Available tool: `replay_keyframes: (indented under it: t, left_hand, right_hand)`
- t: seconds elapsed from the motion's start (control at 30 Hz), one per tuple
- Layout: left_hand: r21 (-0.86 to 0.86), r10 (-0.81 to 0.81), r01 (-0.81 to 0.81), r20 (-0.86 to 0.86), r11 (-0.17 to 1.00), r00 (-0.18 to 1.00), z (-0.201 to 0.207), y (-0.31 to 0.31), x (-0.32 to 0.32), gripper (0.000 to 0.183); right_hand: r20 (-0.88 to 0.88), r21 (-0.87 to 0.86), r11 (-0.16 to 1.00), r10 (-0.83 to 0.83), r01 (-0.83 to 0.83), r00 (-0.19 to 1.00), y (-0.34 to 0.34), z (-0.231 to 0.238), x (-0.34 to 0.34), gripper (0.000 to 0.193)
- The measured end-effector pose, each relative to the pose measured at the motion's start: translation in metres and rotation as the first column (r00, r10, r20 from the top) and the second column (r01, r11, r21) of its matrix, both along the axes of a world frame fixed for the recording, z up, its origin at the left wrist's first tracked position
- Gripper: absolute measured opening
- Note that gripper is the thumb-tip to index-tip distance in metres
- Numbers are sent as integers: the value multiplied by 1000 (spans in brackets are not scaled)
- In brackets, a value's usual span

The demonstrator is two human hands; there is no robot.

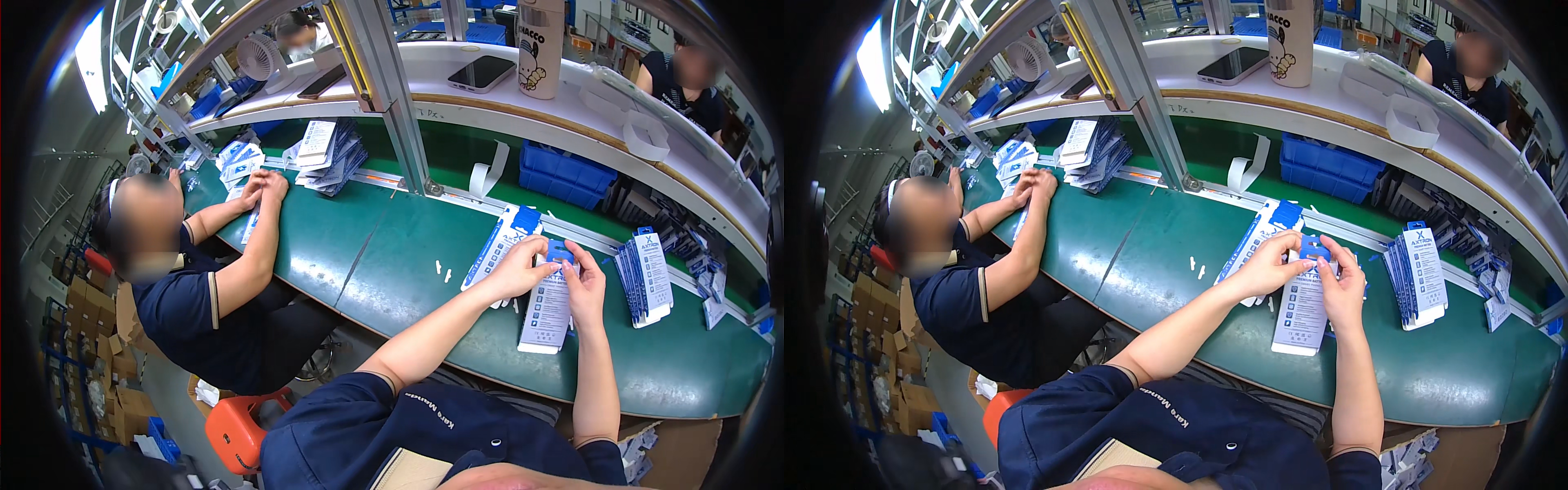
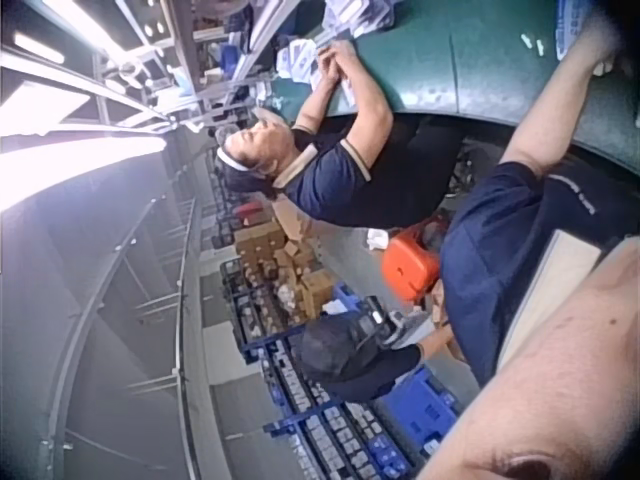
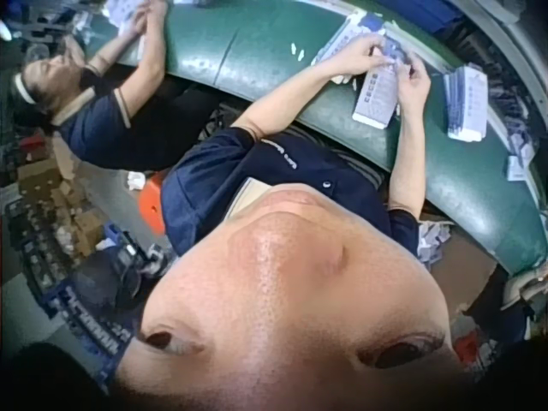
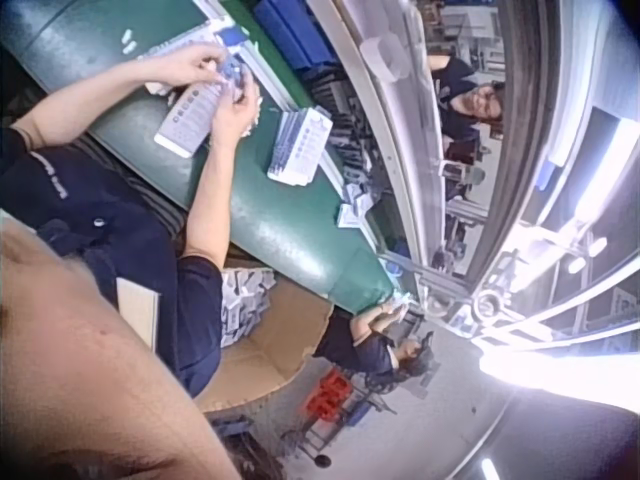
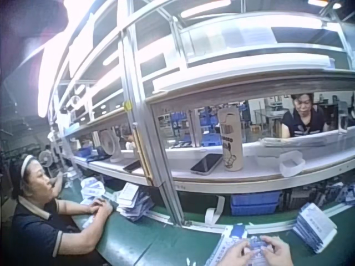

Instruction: The person sits at a factory workstation and assembles small electronic components into white and blue packaging. They pick up small white plastic pieces from the table, insert them into the packaging slots, and then fold the packaging flaps to close them. The person stacks the completed packages on the table.

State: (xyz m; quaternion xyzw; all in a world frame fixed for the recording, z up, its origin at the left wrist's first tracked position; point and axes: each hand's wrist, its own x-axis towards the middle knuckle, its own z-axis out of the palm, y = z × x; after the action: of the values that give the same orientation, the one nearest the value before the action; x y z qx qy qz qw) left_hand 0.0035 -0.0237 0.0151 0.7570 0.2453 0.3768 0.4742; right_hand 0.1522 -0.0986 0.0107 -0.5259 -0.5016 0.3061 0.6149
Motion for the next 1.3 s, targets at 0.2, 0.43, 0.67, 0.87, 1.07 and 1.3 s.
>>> replay_keyframes:
  t: [0.2,0.43,0.67,0.87,1.07,1.3]
  left_hand:
    - [-32,26,-22,122,999,992,9,-2,-4,16]
    - [142,77,-106,198,984,977,7,-3,-1,17]
    - [106,47,-60,122,993,991,8,-4,-3,16]
    - [101,108,-115,71,988,992,19,-12,-2,17]
    - [170,-2,-8,58,985,998,0,-1,1,15]
    - [50,-43,37,126,998,991,7,-2,-4,12]
  right_hand:
    - [336,80,994,-92,69,937,-6,17,0,28]
    - [487,127,988,-140,89,862,-8,24,2,22]
    - [456,154,979,-188,131,870,-6,11,-1,11]
    - [407,38,996,-89,80,909,-5,7,4,8]
    - [202,-79,993,104,-90,974,-5,8,8,5]
    - [21,-158,956,254,-248,967,-6,14,9,7]
